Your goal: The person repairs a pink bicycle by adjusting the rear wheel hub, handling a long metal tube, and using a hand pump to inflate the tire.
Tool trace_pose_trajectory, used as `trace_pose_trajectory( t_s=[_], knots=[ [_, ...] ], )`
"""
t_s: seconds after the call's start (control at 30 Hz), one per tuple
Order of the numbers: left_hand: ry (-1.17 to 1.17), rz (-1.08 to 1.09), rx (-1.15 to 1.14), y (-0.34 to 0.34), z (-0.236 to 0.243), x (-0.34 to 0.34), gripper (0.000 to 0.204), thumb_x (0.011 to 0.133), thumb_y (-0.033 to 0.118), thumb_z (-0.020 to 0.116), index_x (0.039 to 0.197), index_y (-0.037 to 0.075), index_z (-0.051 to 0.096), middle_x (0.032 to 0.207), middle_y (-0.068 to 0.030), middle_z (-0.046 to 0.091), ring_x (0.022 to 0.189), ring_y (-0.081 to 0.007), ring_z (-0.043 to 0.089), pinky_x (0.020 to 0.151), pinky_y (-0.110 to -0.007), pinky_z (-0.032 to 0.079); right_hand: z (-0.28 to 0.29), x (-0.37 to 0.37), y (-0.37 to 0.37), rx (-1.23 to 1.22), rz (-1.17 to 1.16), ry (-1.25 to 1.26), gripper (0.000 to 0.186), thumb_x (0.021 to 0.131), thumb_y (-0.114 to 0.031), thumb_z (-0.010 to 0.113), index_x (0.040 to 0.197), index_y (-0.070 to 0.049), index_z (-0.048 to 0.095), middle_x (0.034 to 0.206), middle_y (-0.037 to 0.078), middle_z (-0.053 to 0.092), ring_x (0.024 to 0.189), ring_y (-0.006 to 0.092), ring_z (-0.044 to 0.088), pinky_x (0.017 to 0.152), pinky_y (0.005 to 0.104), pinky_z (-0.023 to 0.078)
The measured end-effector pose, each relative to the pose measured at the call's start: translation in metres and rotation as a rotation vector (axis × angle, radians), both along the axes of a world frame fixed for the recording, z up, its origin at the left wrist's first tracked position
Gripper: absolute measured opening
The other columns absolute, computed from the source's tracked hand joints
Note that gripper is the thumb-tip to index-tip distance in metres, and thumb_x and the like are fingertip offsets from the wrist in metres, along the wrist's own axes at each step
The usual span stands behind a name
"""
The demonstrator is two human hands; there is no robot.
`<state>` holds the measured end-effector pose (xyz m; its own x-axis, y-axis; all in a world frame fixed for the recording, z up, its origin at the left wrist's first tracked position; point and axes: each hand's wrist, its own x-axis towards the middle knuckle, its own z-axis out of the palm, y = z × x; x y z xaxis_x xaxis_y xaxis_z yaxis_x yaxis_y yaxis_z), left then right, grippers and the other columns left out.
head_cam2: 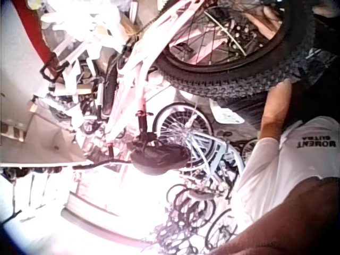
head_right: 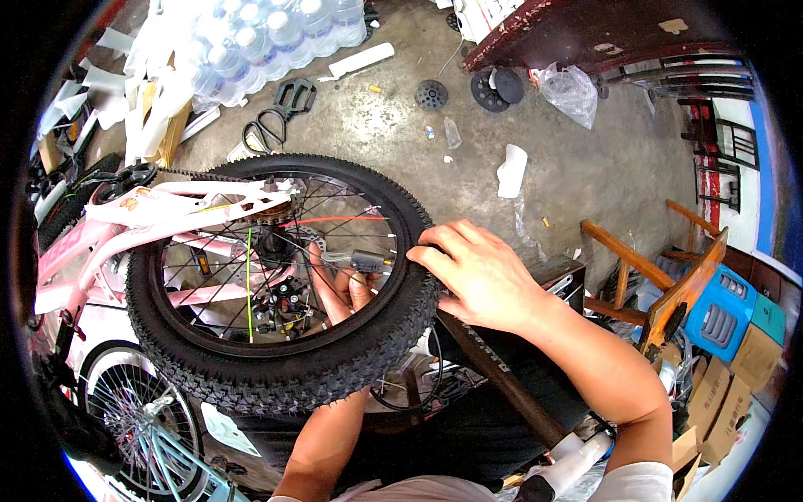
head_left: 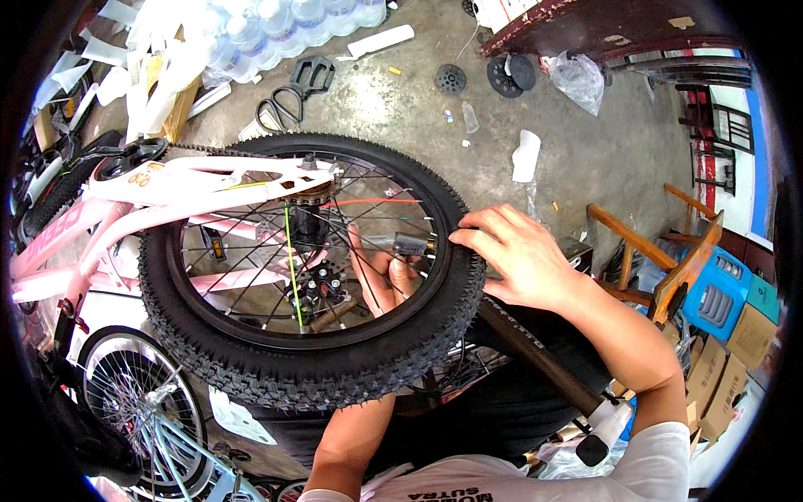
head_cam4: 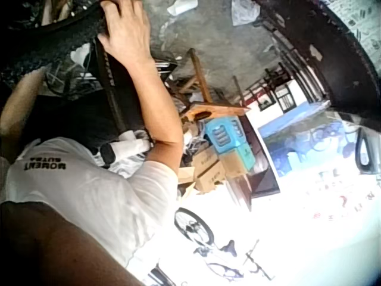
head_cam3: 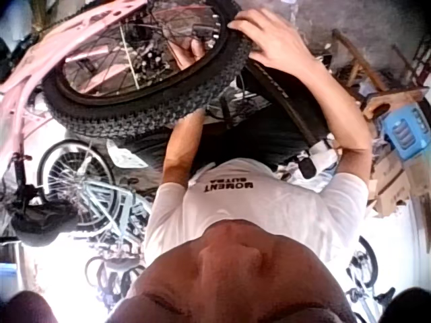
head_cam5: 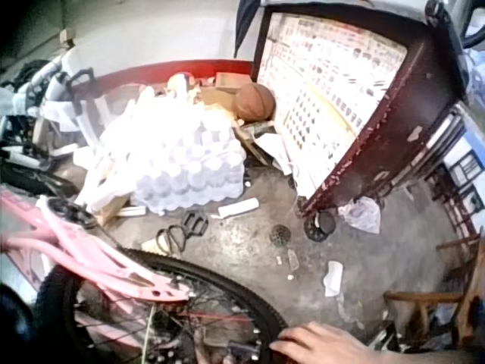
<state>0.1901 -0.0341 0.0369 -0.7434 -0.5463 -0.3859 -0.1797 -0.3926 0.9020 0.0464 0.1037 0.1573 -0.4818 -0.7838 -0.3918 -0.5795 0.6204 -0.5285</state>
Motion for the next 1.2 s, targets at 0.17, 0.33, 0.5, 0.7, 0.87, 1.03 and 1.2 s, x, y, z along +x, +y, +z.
trace_pose_trajectory(
  t_s=[0.17, 0.33, 0.5, 0.7, 0.87, 1.03, 1.2],
  knots=[
    [0.048, 0.033, 0.013, 0.003, -0.002, 0.002, 0.079, 0.105, 0.017, 0.056, 0.164, 0.02, 0.004, 0.11, -0.012, 0.067, 0.095, -0.0188, 0.065, 0.084, -0.034, 0.055, -0.027, 0.008, 0.017, -0.168, -0.56, -0.425, 0.079, 0.072, 0.006, 0.064, 0.145, -0.013, 0.041, 0.144, 0.016, 0.044, 0.13, 0.0366, 0.052, 0.103, 0.0451, 0.049],
    [0.035, 0.116, 0.035, 0.009, 0.001, -0.006, 0.08, 0.104, 0.02, 0.058, 0.163, 0.007, 0.006, 0.105, -0.0114, 0.07, 0.082, -0.0136, 0.064, 0.072, -0.026, 0.051, -0.045, 0.001, 0.022, -0.293, -1.281, -1.498, 0.053, 0.095, -0.037, 0.063, 0.138, -0.011, 0.048, 0.136, 0.017, 0.056, 0.106, 0.03, 0.067, 0.091, 0.0439, 0.055],
    [0.001, 0.048, 0.067, 0.001, 0.006, -0.004, 0.08, 0.103, 0.018, 0.061, 0.163, 0.014, 0.008, 0.102, -0.01, 0.067, 0.088, -0.0162, 0.066, 0.075, -0.029, 0.053, -0.045, 0.022, -0.008, -0.297, -1.339, -1.549, 0.036, 0.094, -0.035, 0.064, 0.115, -0.006, 0.065, 0.106, 0.007, 0.072, 0.095, 0.019, 0.069, 0.086, 0.0382, 0.055],
    [-0.032, 0.081, 0.112, 0.001, 0.016, -0.009, 0.084, 0.097, 0.003, 0.062, 0.163, 0.023, 0.014, 0.088, -0.001, 0.057, 0.077, -0.0106, 0.06, 0.07, -0.026, 0.051, -0.051, 0.021, -0.009, -0.359, -1.423, -1.677, 0.028, 0.091, -0.019, 0.06, 0.113, -0.001, 0.064, 0.107, 0.008, 0.071, 0.096, 0.0193, 0.067, 0.09, 0.0372, 0.052],
    [-0.097, 0.074, 0.072, 0.0, 0.016, -0.007, 0.086, 0.095, -0.003, 0.06, 0.163, 0.025, 0.016, 0.087, 0.0, 0.055, 0.072, -0.0069, 0.054, 0.068, -0.024, 0.049, -0.045, 0.022, -0.012, -0.364, -1.41, -1.601, 0.028, 0.092, -0.017, 0.059, 0.113, 0.001, 0.063, 0.11, 0.01, 0.07, 0.098, 0.02, 0.067, 0.093, 0.0381, 0.052],
    [-0.09, 0.07, 0.068, 0.0, 0.01, -0.004, 0.084, 0.096, -0.003, 0.059, 0.163, 0.025, 0.016, 0.089, -0.0012, 0.057, 0.074, -0.0081, 0.057, 0.069, -0.025, 0.05, -0.045, 0.024, -0.009, -0.391, -1.413, -1.684, 0.028, 0.093, -0.016, 0.059, 0.114, 0.002, 0.063, 0.111, 0.011, 0.07, 0.1, 0.0207, 0.068, 0.095, 0.0388, 0.053],
    [-0.081, 0.063, 0.076, -0.001, 0.014, -0.007, 0.081, 0.098, -0.001, 0.057, 0.163, 0.024, 0.016, 0.094, -0.0055, 0.06, 0.081, -0.012, 0.063, 0.071, -0.027, 0.053, -0.045, 0.026, -0.009, -0.39, -1.438, -1.727, 0.027, 0.092, -0.013, 0.059, 0.115, 0.002, 0.061, 0.108, 0.009, 0.07, 0.099, 0.0195, 0.07, 0.093, 0.0381, 0.055]
  ],
)
